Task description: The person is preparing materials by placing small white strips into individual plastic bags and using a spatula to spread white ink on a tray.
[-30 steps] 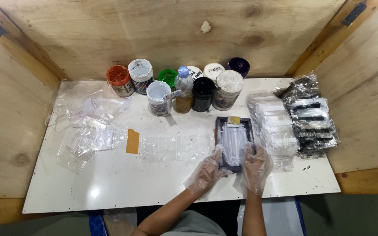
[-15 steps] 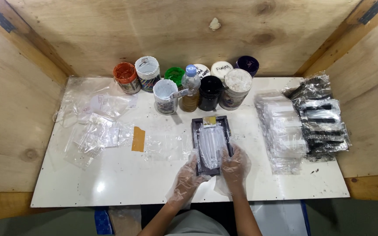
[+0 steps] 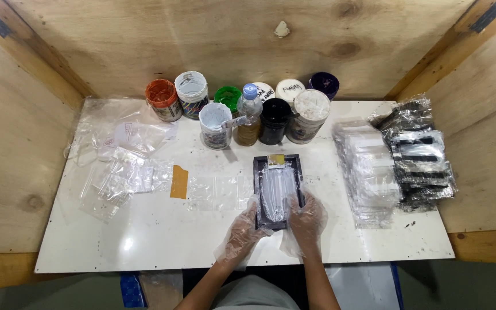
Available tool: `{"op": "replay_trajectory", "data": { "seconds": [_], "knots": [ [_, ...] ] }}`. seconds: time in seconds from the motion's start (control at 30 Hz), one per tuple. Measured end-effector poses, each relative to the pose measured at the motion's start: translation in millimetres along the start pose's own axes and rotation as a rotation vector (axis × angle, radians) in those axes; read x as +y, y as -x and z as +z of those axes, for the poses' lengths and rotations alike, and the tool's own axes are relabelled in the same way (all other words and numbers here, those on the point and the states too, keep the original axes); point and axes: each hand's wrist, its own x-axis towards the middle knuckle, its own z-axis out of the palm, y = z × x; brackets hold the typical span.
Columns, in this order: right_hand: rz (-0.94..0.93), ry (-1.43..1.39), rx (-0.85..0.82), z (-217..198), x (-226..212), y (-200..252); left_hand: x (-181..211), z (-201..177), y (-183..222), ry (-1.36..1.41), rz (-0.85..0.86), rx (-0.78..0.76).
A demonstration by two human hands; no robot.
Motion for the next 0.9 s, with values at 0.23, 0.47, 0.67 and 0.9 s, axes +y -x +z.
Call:
{"op": "replay_trajectory", "data": {
  "seconds": [0.23,0.47,0.67,0.9],
  "knots": [
    [0.194,-0.176,-0.226,-25,-33,5,-110,38,11,-0.273,-0.074,0.126],
    [-0.552,0.584,0.139,40,63,-9,-69,13,7,-0.570,-0.092,-0.202],
    [0.115,-0.264,-0.065,-56,-41,-3,-89,5,0,0.291,0.068,-0.118],
    [0.121,-1.103,-0.197,-59,-53,-13,151,-62,-10,0.014,-0.273,-0.147]
  ]
}}
